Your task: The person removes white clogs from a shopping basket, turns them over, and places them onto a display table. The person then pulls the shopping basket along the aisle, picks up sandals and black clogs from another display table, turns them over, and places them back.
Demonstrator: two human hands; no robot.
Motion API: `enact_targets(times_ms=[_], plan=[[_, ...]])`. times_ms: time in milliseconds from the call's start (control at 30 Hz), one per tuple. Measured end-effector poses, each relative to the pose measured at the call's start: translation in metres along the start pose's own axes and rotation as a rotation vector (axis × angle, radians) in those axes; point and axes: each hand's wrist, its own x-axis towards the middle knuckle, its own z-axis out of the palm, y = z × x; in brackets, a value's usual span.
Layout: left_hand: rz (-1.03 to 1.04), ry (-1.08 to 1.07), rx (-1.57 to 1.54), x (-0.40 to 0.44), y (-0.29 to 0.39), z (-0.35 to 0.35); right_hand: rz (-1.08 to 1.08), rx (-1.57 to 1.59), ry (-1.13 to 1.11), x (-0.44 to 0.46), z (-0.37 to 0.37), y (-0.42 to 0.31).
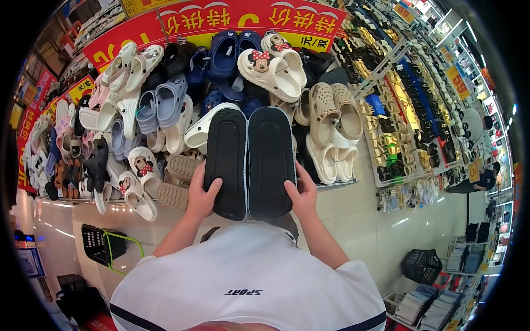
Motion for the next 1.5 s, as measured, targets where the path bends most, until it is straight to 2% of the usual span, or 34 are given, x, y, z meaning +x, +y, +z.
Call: enact_targets(times_ms=[333, 633, 733, 767, 867, 900, 967, 1067, 1100, 1233, 1333, 1367, 1500], plan=[[0.048, 0.004, 0.037, 0.006, 0.005, 0.007, -0.049, -0.029, 0.006, 0.001, -0.009, -0.002], [0.036, -0.071, -0.076, 0.018, 0.004, 0.016, -0.06, -0.05, 0.001, -0.002, -0.02, -0.007], [-0.133, -0.087, -0.287, 0.02, 0.0, 0.016, -0.05, -0.225, -0.026, -0.001, -0.031, -0.003], [-0.144, -0.086, -0.271, 0.022, -0.001, 0.014, -0.036, -0.172, 0.023, -0.001, -0.03, 0.0], [0.09, -0.008, 0.053, 0.028, 0.002, 0.01, -0.102, -0.387, 0.083, 0.0, -0.032, 0.002], [0.143, 0.037, 0.153, 0.027, 0.003, 0.008, -0.043, -0.492, 0.063, -0.001, -0.035, 0.001], [0.108, 0.014, 0.14, 0.025, 0.005, 0.008, 0.072, -0.7, 0.018, -0.002, -0.042, -0.001], [0.1, -0.003, 0.156, 0.021, -0.001, 0.005, 0.26, -0.236, 0.142, -0.003, -0.033, 0.004], [0.094, -0.01, 0.138, 0.019, -0.005, 0.004, 0.16, -0.28, 0.099, -0.003, -0.033, 0.005], [0.093, 0.002, 0.114, 0.012, -0.007, 0.002, 0.171, -0.194, 0.048, 0.005, -0.037, 0.002], [0.147, -0.043, 0.119, 0.011, -0.004, -0.001, 0.371, 0.214, 0.037, 0.01, -0.035, -0.015], [0.167, -0.067, 0.114, 0.011, -0.004, -0.002, 0.386, 0.232, -0.008, 0.01, -0.039, -0.017], [0.137, -0.159, 0.027, 0.01, -0.008, -0.003, 0.188, 0.044, 0.026, 0.005, -0.029, -0.011]])
